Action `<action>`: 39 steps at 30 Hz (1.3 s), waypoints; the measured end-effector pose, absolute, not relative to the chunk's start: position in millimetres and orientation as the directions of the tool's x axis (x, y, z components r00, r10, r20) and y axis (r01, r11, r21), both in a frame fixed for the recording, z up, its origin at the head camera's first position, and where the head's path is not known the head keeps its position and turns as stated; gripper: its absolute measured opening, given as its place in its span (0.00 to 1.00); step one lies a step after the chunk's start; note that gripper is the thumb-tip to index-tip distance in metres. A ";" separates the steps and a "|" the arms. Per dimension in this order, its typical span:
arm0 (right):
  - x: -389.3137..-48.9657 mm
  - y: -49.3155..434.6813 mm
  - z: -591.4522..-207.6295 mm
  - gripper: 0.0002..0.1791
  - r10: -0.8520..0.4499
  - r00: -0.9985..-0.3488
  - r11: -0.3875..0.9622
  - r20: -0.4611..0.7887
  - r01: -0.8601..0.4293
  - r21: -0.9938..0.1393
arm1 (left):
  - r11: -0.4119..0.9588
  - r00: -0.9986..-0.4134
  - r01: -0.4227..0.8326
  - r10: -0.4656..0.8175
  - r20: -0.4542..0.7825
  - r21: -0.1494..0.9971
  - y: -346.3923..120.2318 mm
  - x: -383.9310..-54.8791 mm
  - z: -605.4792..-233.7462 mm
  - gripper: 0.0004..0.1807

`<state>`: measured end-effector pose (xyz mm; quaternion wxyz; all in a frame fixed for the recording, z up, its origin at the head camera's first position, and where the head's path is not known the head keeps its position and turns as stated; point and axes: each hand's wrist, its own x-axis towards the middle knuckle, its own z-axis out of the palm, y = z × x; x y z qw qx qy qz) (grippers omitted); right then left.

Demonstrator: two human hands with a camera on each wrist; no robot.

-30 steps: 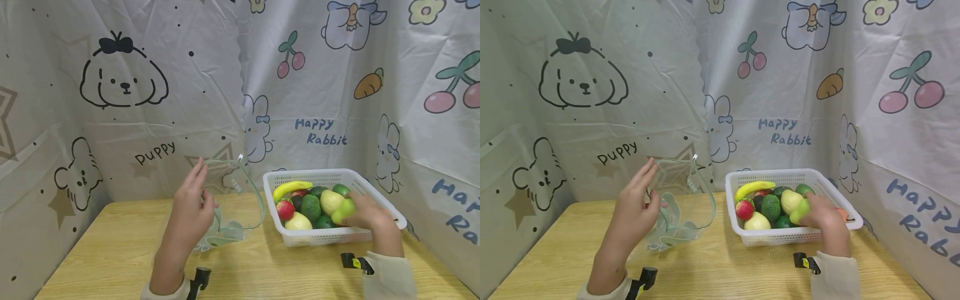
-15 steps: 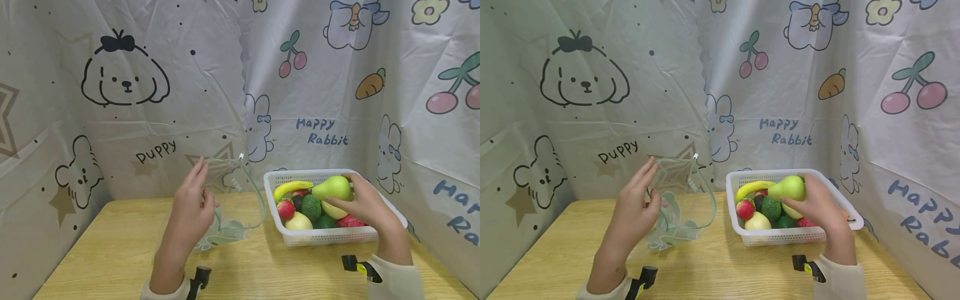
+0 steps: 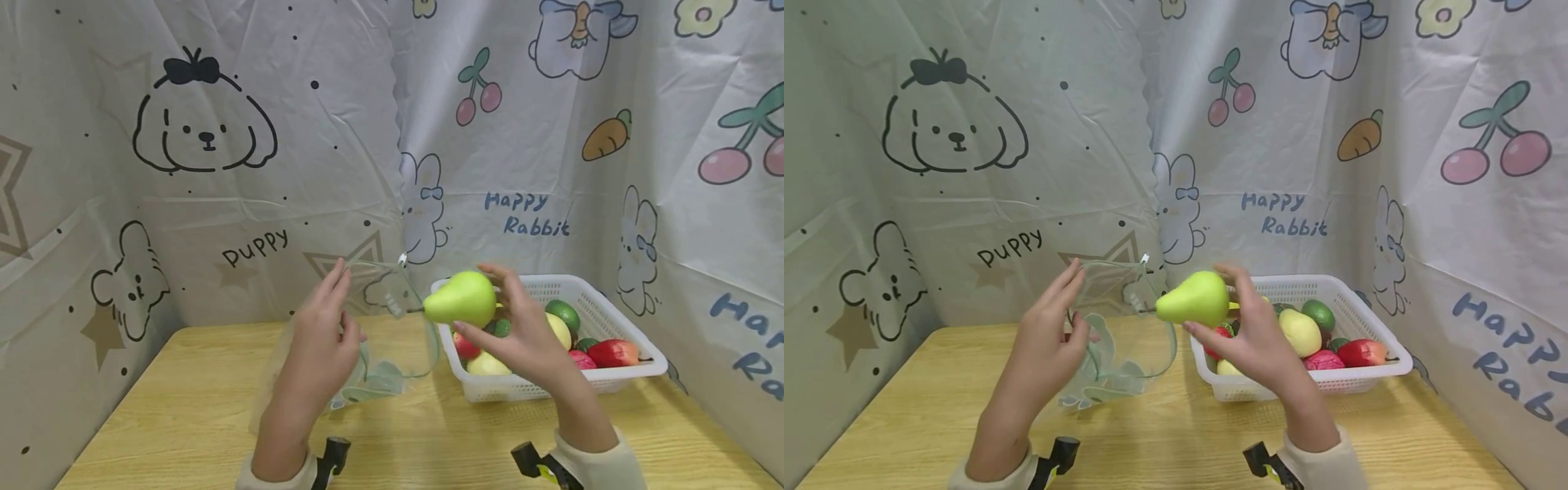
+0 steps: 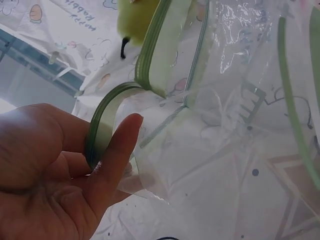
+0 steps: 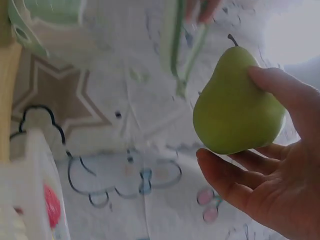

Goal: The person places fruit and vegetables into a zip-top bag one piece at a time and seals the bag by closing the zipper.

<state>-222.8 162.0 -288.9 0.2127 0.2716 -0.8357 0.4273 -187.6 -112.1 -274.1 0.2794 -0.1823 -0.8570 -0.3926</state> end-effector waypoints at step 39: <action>-224.6 122.1 -313.5 0.43 -0.565 -0.688 0.489 0.456 -0.724 -0.486 | 0.602 -0.767 0.583 0.189 0.613 0.545 -113.6 -184.6 -274.0 0.36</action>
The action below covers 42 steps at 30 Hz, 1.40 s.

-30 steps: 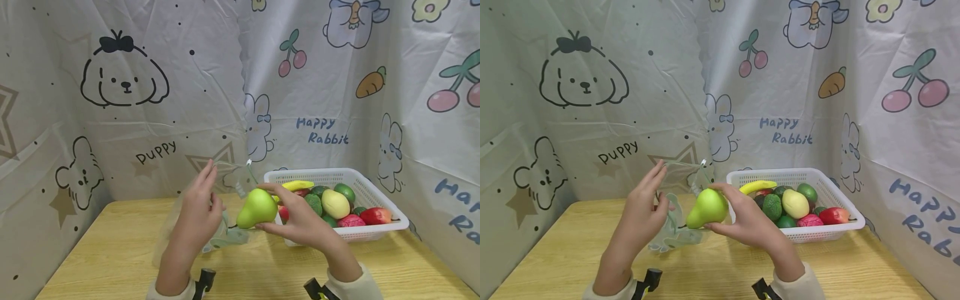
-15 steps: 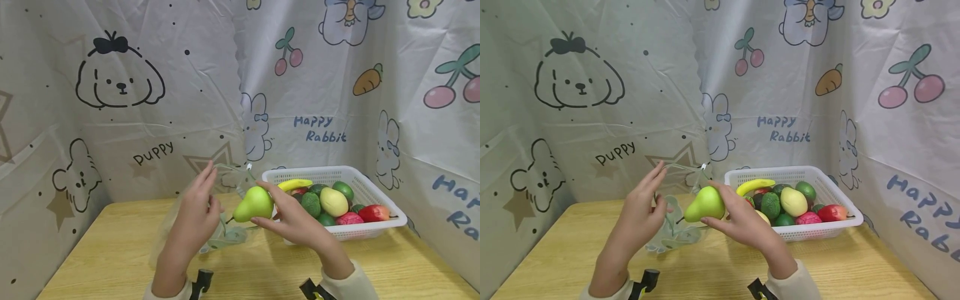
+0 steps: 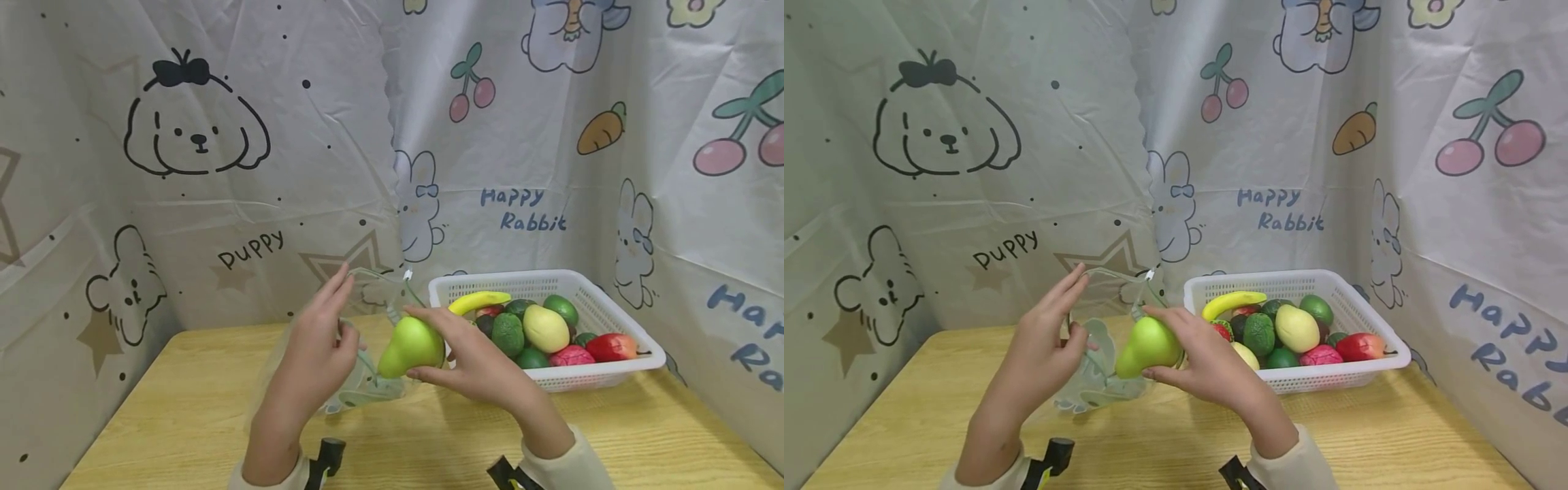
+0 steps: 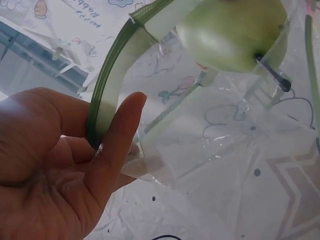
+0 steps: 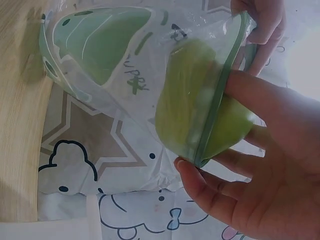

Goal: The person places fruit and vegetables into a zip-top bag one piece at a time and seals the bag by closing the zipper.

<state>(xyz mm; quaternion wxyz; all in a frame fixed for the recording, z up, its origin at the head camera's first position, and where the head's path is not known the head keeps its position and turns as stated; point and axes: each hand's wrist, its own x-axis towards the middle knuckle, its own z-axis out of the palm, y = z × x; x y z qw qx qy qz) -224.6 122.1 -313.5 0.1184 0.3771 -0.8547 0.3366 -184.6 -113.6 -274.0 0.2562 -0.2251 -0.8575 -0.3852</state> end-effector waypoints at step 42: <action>-225.0 126.1 -313.4 0.27 -0.650 -0.602 0.478 0.464 -0.799 -0.365 | 0.612 -0.777 0.569 0.179 0.604 0.549 -114.4 -185.7 -272.9 0.36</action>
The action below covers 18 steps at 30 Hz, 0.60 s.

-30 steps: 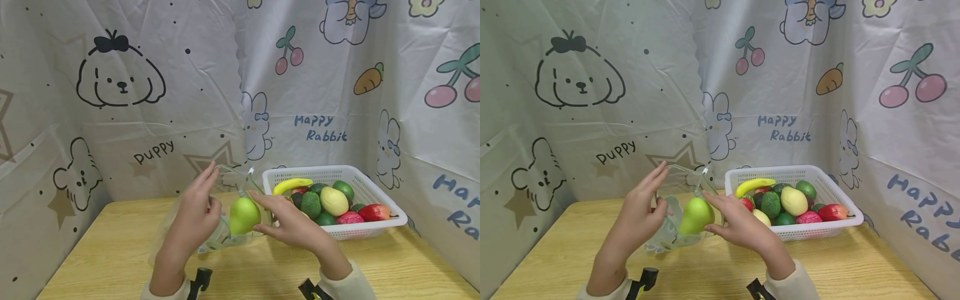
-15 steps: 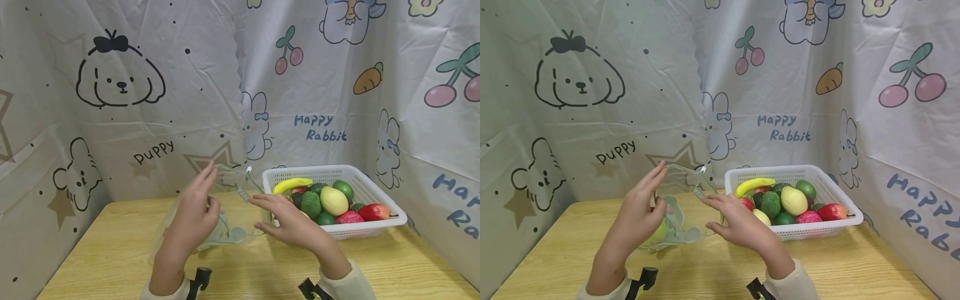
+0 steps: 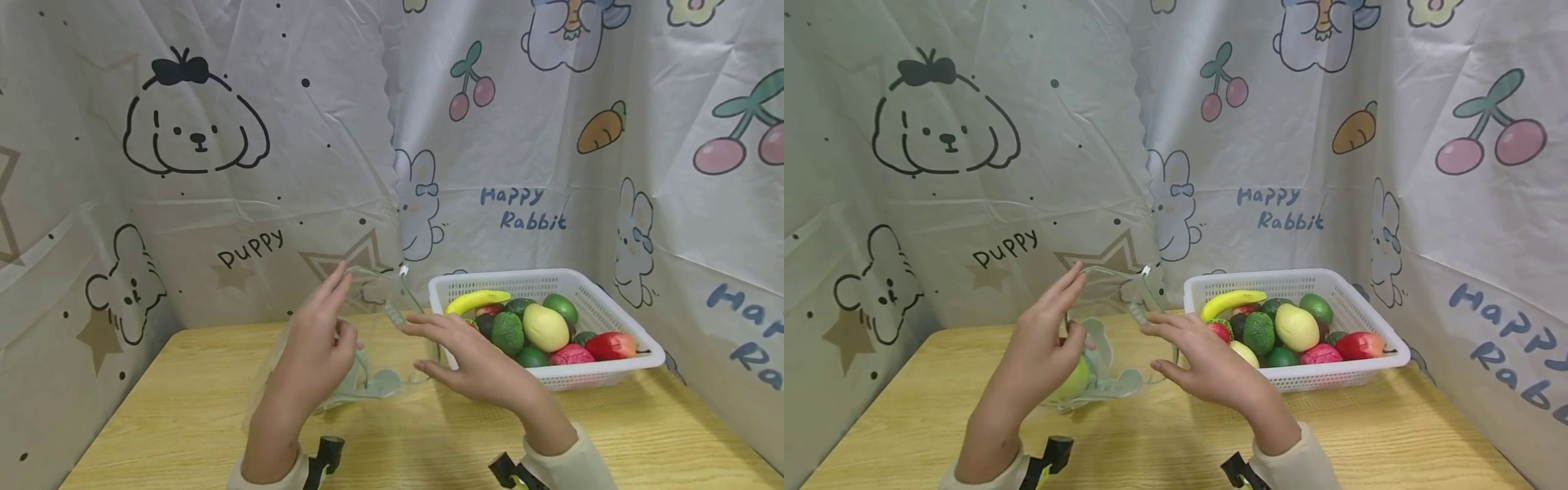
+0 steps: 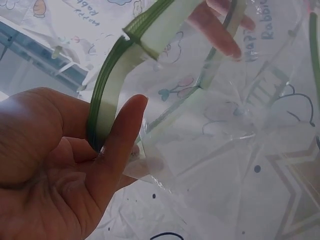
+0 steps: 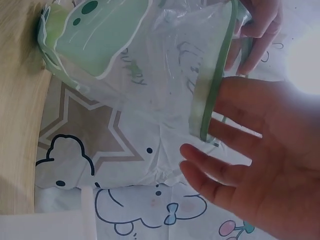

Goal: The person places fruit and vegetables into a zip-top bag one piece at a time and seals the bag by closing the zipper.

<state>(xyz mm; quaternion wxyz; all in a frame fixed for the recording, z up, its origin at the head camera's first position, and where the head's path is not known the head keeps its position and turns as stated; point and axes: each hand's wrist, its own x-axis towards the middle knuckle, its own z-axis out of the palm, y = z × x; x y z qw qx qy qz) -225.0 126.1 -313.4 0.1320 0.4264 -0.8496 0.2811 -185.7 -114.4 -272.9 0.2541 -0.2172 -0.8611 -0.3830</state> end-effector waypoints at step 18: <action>-244.3 189.7 -296.6 0.13 -0.246 -0.761 0.663 0.600 -0.584 -0.469 | 0.638 -0.793 0.543 0.176 0.583 0.546 -119.7 -185.5 -271.5 0.37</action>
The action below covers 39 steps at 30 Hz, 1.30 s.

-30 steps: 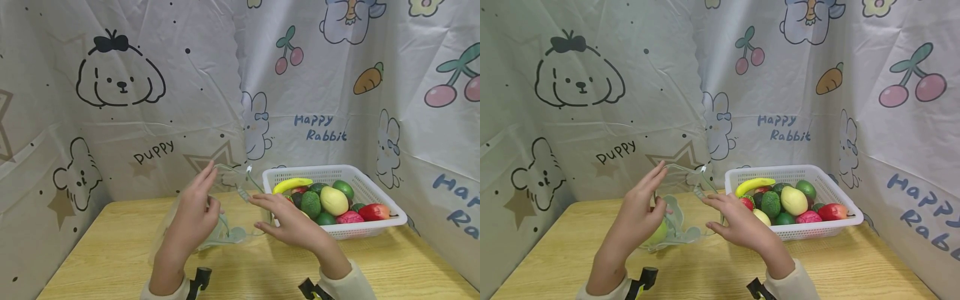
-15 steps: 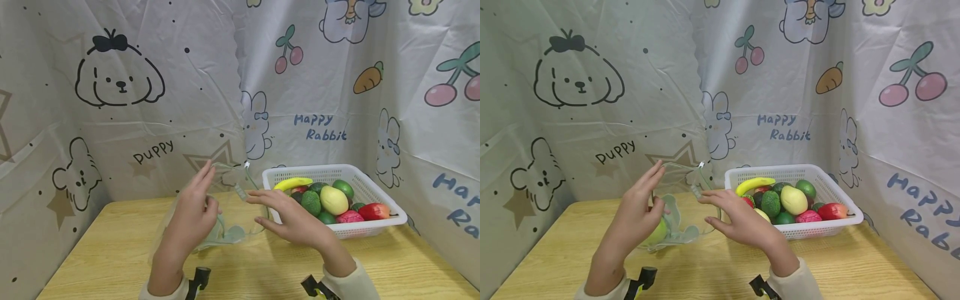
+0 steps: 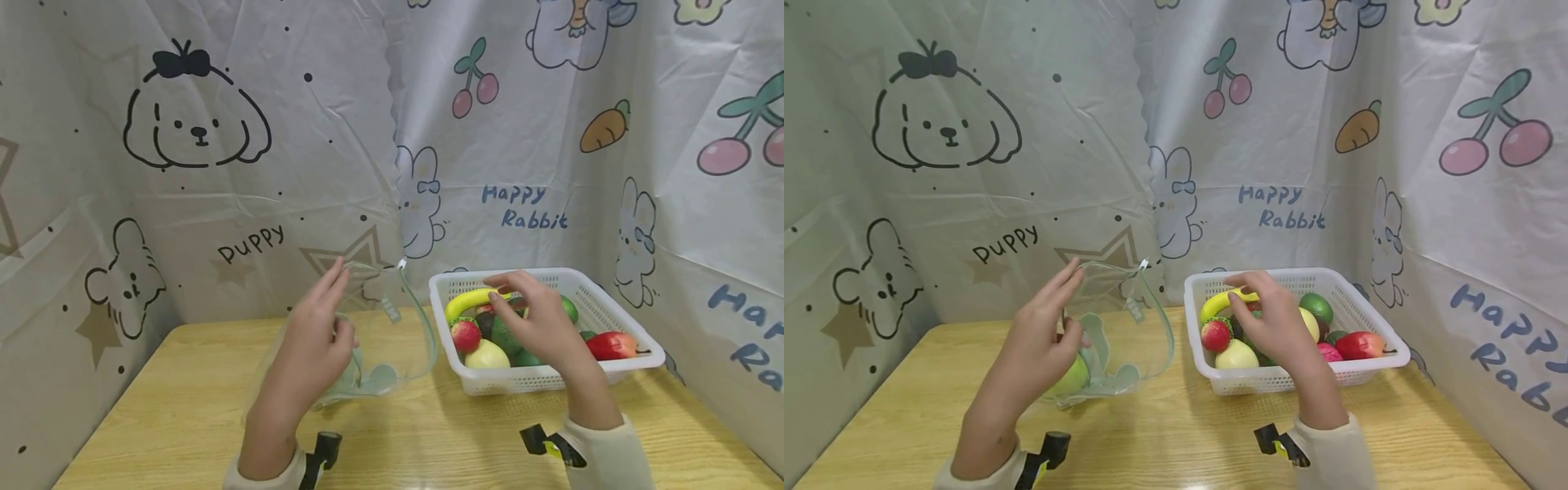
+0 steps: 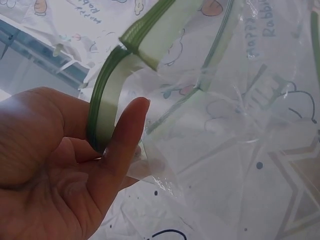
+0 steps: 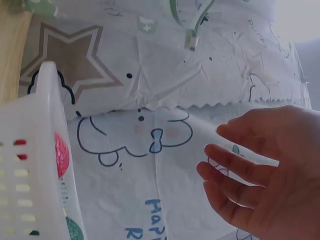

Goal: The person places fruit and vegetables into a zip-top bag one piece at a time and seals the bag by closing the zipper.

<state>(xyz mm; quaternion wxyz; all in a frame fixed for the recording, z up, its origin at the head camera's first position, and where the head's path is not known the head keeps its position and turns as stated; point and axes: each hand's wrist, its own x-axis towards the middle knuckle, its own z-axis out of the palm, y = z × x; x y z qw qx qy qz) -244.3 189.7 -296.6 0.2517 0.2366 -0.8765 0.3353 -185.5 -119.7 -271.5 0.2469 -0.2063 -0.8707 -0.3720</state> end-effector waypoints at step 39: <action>-288.6 176.5 -366.8 0.25 -0.319 -0.948 0.813 0.011 -0.280 -0.510 | 0.642 -0.793 0.545 0.186 0.580 0.539 -121.3 -185.3 -271.1 0.37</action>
